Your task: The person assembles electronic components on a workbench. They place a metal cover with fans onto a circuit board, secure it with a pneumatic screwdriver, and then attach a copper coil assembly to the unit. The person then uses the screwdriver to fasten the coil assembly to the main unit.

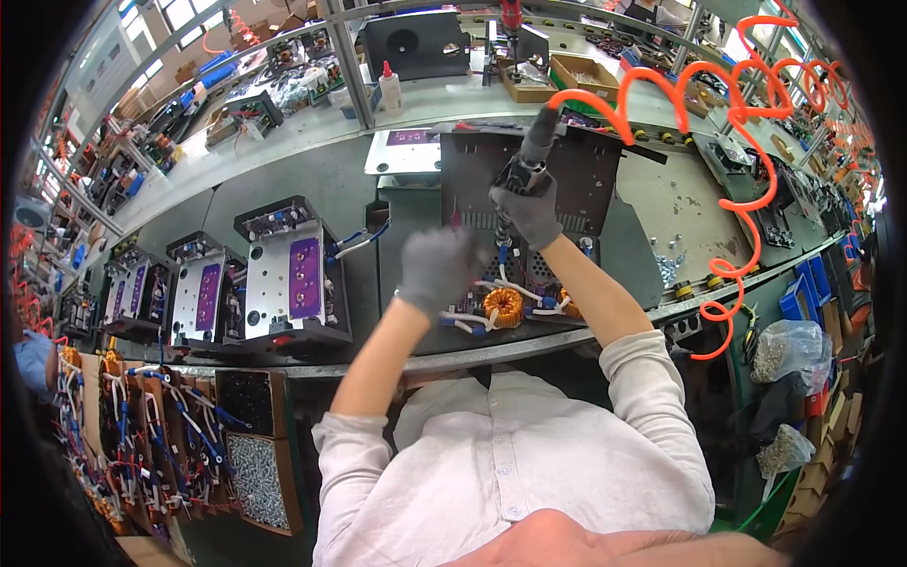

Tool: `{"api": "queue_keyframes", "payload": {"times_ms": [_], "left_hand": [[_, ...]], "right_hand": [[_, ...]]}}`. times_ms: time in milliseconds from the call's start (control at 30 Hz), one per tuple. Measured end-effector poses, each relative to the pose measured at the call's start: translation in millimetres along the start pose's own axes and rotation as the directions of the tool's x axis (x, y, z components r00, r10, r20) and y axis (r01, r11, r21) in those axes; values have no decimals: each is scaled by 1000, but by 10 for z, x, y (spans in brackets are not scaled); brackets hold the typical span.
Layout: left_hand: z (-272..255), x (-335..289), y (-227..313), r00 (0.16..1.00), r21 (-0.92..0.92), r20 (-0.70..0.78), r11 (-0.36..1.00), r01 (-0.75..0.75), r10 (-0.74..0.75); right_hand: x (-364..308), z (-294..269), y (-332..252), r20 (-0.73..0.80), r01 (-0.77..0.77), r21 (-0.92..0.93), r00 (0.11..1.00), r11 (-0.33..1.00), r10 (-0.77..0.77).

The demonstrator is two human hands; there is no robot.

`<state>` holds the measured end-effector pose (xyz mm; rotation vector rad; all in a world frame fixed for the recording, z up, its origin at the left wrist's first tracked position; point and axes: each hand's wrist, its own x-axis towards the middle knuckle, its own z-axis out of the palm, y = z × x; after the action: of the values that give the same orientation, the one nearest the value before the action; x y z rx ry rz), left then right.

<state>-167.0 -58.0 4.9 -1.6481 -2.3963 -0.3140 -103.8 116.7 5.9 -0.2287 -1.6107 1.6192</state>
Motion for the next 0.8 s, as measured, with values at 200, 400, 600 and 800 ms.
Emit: {"api": "queue_keyframes", "payload": {"times_ms": [200, 400, 600, 800], "left_hand": [[307, 599, -528, 984, 468, 56, 866, -174, 167], [90, 459, -478, 945, 210, 322, 978, -4, -65], [237, 413, -351, 867, -81, 416, 939, 334, -273], [278, 374, -253, 880, -39, 360, 938, 345, -308]], "right_hand": [[-2, 501, -179, -33, 108, 141, 994, 984, -105], [58, 669, 360, 11, 95, 77, 995, 992, -97], [210, 731, 445, 48, -95, -176, 993, 980, 105], [223, 791, 538, -5, -67, -170, 998, 983, 67]]}}
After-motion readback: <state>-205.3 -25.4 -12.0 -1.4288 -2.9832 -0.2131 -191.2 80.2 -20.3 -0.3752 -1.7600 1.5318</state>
